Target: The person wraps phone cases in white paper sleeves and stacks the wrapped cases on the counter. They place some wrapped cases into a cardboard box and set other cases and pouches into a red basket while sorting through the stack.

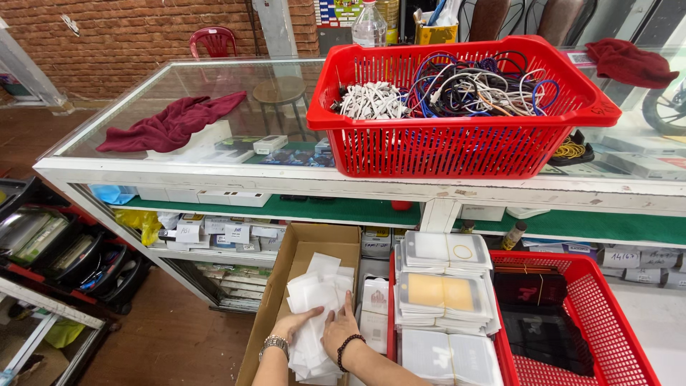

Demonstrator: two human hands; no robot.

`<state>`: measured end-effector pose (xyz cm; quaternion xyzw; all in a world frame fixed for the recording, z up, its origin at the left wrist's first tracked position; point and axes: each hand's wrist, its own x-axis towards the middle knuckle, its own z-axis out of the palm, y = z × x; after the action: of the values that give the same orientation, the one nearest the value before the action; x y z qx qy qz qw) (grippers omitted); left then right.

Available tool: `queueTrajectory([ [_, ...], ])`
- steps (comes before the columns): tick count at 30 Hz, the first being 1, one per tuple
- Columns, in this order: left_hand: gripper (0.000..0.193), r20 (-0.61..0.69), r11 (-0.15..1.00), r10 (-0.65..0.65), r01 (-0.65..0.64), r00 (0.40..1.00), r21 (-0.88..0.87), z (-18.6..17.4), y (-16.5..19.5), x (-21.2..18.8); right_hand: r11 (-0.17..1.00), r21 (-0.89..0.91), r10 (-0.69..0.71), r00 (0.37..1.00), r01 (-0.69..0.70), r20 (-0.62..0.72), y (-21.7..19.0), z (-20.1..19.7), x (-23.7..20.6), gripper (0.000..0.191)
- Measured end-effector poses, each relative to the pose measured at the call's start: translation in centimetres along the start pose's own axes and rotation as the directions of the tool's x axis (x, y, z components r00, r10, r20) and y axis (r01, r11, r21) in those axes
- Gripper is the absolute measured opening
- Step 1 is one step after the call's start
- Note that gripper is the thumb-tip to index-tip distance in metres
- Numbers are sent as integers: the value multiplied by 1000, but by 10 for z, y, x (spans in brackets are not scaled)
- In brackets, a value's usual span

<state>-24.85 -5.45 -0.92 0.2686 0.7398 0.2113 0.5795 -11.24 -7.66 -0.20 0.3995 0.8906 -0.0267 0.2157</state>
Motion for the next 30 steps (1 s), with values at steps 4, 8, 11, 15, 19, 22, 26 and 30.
queueTrajectory([
  [4,90,81,996,-61,67,995,-62,1,-3,-4,1000,23,-20,1000,19,23,2,1,-1,73],
  [8,80,75,984,59,-46,995,-171,1,-10,-6,998,54,-22,998,19,54,1,-1,-3,75],
  [11,73,-35,980,117,-121,993,-160,-1,-16,-6,993,122,2,1000,-1,-10,5,-3,-4,73],
  [15,63,-85,953,213,-226,973,-200,-12,-24,-11,819,569,104,958,70,-267,36,-6,-3,51],
  [19,58,-11,914,289,-280,957,-294,-35,-23,-18,235,957,625,727,170,-283,85,-22,8,59],
  [22,61,77,892,387,-352,919,-285,-43,-12,-24,-361,931,465,876,56,128,114,-38,13,66],
  [26,69,189,898,437,-415,879,-143,-44,-1,-28,-658,753,229,951,-5,207,126,-47,15,60],
  [30,83,233,908,418,-396,878,-136,-34,-2,-22,-654,728,364,929,205,65,130,-47,18,46],
])
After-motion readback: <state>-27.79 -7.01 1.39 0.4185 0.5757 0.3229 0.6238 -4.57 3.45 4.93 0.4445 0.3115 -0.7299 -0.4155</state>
